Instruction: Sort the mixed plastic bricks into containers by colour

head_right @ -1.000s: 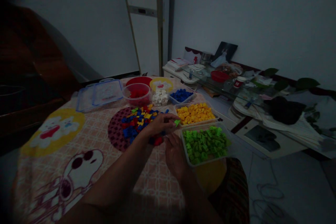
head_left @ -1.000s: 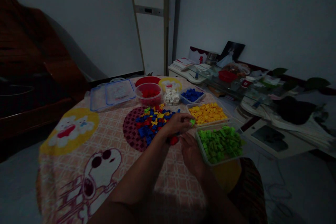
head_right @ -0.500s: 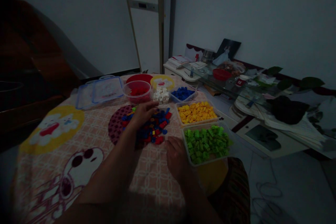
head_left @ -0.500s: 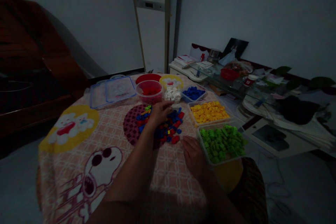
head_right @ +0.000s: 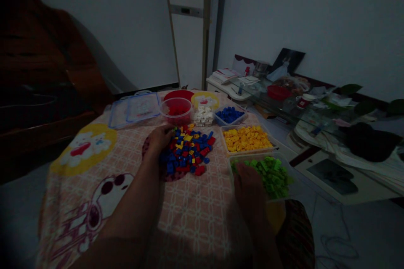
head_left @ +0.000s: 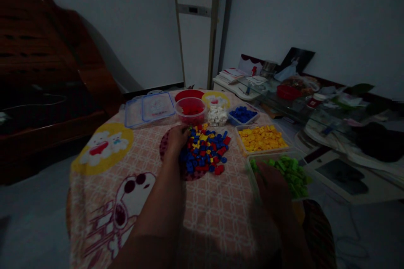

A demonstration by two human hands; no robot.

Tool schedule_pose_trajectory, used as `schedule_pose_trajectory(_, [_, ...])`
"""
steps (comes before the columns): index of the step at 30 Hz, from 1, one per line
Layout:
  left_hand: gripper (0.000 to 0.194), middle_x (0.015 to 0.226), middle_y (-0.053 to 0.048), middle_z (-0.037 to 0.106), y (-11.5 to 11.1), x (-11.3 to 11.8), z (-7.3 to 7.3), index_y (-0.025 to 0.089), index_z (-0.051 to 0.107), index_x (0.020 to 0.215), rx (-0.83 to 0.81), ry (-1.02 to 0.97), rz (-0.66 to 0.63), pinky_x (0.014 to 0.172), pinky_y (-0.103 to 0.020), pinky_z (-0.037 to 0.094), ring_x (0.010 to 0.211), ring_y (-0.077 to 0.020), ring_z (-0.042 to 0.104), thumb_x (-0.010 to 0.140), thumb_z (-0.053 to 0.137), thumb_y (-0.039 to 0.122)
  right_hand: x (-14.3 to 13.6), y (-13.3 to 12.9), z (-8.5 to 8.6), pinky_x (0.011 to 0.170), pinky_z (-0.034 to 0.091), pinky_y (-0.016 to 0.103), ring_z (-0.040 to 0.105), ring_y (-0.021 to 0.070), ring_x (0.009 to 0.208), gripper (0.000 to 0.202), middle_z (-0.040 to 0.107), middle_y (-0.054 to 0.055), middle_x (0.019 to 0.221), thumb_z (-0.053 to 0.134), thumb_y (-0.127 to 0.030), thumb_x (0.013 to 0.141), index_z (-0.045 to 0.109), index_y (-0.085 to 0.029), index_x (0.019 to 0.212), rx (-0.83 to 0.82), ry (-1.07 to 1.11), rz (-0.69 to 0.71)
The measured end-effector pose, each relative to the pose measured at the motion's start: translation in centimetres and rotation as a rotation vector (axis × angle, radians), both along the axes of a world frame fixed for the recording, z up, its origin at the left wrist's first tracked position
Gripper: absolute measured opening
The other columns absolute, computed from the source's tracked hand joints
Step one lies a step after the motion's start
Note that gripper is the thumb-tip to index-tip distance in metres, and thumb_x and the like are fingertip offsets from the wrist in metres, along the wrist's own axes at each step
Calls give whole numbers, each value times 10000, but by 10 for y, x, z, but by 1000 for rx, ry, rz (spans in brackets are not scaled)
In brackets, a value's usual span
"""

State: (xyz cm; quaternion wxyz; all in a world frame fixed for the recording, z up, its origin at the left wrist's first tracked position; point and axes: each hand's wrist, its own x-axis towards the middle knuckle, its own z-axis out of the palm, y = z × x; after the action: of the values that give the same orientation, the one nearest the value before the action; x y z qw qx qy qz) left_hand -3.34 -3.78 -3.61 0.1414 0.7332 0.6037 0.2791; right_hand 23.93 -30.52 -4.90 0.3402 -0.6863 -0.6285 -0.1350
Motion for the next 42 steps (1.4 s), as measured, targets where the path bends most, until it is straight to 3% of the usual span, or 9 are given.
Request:
schedule_pose_trajectory(3, [332, 1105, -102, 764, 2, 5, -3, 197, 762, 1096, -11, 46, -36, 928, -328, 503, 1012, -256, 692, 818, 585, 234, 18, -3, -15, 904, 568, 472, 684, 266, 996, 309, 740, 137, 1067, 488, -347, 948, 729, -192, 1060, -36, 20, 6])
schedule_pose_trajectory(6, [333, 1123, -107, 756, 4, 6, -3, 183, 751, 1104, -8, 31, -40, 942, -332, 497, 1025, -253, 687, 812, 601, 238, 18, -7, -22, 912, 563, 480, 678, 273, 1026, 298, 739, 135, 1064, 502, -353, 948, 724, -186, 1052, -14, 43, 13])
schedule_pose_trajectory(10, [306, 1098, -108, 757, 2, 6, -3, 177, 739, 1077, -25, -5, -21, 921, -335, 509, 997, -246, 691, 810, 597, 217, 11, -8, -20, 922, 556, 487, 675, 275, 1033, 290, 741, 134, 1049, 494, -343, 952, 719, -188, 1048, -11, 55, 24])
schedule_pose_trajectory(17, [389, 1202, -97, 728, 0, 12, 2, 204, 715, 1153, 13, 76, -122, 1013, -364, 472, 1112, -269, 664, 803, 556, 145, 8, -8, -13, 918, 553, 473, 678, 267, 1018, 293, 741, 130, 1043, 485, -355, 963, 720, -191, 1021, -3, 77, 17])
schedule_pose_trajectory(21, [304, 1149, -101, 739, 0, 13, 4, 199, 705, 1107, -17, 86, -127, 925, -338, 496, 1061, -264, 674, 825, 590, 200, 3, -14, -8, 865, 565, 420, 693, 233, 921, 266, 746, 106, 973, 496, -345, 974, 715, -194, 967, 35, 119, 36])
schedule_pose_trajectory(26, [213, 1039, -71, 755, 2, 16, -1, 215, 700, 1016, 8, 41, -134, 848, -295, 489, 964, -226, 686, 815, 630, 225, -5, -20, -6, 929, 546, 453, 681, 250, 1001, 212, 742, 108, 1043, 581, -377, 935, 712, -211, 963, 18, 89, 111])
schedule_pose_trajectory(30, [188, 1014, -65, 758, 2, 19, -2, 206, 710, 975, 26, -6, -143, 839, -293, 486, 928, -217, 687, 805, 632, 220, -7, -17, -7, 922, 551, 459, 682, 255, 1002, 175, 748, 110, 1047, 566, -287, 919, 715, -209, 966, 43, 52, 107])
schedule_pose_trajectory(37, [296, 1070, -73, 758, -7, 24, 14, 190, 734, 1090, 107, -106, -72, 886, -319, 494, 979, -241, 682, 830, 607, 252, -10, -18, -3, 946, 550, 453, 698, 239, 982, 164, 760, 96, 1032, 567, -253, 907, 722, -215, 943, 49, 92, 149])
schedule_pose_trajectory(42, [292, 978, -69, 768, -16, 40, 34, 150, 750, 1052, 106, -283, -212, 822, -300, 512, 845, -208, 682, 818, 622, 268, 10, -20, 4, 940, 548, 426, 703, 222, 982, 186, 766, 84, 1016, 560, -295, 937, 728, -219, 926, 158, 159, 44])
